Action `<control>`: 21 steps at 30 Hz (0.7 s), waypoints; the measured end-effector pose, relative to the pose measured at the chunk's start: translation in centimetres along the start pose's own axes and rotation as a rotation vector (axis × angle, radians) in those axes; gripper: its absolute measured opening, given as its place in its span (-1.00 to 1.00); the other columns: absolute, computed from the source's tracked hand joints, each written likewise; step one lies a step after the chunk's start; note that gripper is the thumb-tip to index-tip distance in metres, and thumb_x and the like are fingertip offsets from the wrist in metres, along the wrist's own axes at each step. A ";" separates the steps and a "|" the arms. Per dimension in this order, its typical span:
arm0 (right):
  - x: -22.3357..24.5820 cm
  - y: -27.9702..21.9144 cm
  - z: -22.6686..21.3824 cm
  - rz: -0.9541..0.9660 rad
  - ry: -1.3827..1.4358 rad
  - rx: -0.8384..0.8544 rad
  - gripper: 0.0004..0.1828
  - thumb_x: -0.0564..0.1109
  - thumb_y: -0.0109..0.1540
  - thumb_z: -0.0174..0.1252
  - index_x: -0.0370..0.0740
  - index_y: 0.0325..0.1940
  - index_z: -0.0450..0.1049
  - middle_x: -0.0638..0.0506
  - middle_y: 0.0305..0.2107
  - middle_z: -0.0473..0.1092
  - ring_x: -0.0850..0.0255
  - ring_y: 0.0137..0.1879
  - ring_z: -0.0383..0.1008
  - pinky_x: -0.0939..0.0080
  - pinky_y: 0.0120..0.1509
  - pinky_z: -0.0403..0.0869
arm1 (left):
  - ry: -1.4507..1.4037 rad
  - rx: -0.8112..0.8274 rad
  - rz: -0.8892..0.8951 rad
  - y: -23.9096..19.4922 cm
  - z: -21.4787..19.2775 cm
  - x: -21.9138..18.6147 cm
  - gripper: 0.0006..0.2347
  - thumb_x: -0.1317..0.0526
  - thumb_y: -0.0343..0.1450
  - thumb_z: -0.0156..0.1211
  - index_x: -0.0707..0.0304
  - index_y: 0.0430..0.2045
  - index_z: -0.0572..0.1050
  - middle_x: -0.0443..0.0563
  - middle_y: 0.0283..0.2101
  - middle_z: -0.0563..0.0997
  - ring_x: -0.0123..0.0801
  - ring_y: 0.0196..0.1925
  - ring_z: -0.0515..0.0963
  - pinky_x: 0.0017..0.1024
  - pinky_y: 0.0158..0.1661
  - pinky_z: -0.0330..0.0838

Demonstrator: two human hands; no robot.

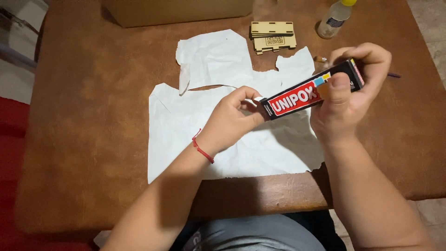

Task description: The person opens a tube of glue and applies it to the slots of a flat wooden piece. They then pick up a second wooden piece and press it onto the glued piece to join them together.

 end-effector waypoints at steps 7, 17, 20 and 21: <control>-0.3 -0.2 0.0 0.050 0.052 -0.005 -0.48 0.31 0.33 0.11 -0.07 0.02 0.10 -0.03 -0.23 0.13 0.25 -0.16 0.14 0.28 -0.05 0.21 | 0.114 -0.194 0.129 -0.9 -0.9 -1.2 -0.76 0.34 0.20 0.32 0.06 -0.57 0.30 -0.24 -0.57 0.32 -0.62 -0.50 0.24 -0.60 -0.43 0.20; -1.9 0.0 -1.0 0.335 0.264 -0.182 -0.35 0.45 0.22 0.20 -0.04 -0.03 0.14 0.02 -0.29 0.23 0.33 -0.28 0.17 0.35 -0.16 0.27 | -0.044 0.013 0.037 -0.3 -0.3 0.1 -0.82 0.17 0.36 0.25 0.17 -0.23 0.54 -0.23 -0.32 0.56 -0.72 -0.57 0.33 -0.65 -0.44 0.29; -2.6 0.0 -0.9 0.395 0.326 -0.192 -0.40 0.38 0.21 0.23 -0.03 -0.03 0.17 0.03 -0.29 0.27 0.34 -0.29 0.22 0.35 -0.14 0.29 | 0.039 0.012 0.025 -0.5 -0.2 -0.8 -0.79 0.15 0.33 0.30 0.12 -0.21 0.54 -0.25 -0.41 0.48 -0.70 -0.55 0.32 -0.65 -0.43 0.31; -2.8 0.0 -0.9 0.418 0.324 -0.192 -0.43 0.36 0.22 0.22 -0.03 -0.04 0.19 0.03 -0.29 0.29 0.33 -0.28 0.24 0.34 -0.11 0.31 | 0.138 -0.014 0.013 -0.7 -0.2 -1.1 -0.72 0.13 0.30 0.34 0.06 -0.14 0.55 -0.26 -0.47 0.40 -0.69 -0.54 0.25 -0.66 -0.44 0.22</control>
Point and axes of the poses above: each hand's wrist, its own y-axis towards the middle knuckle, its own z-axis out of the palm, x = y × z, the point moved 4 cm from there along y, towards the middle knuckle
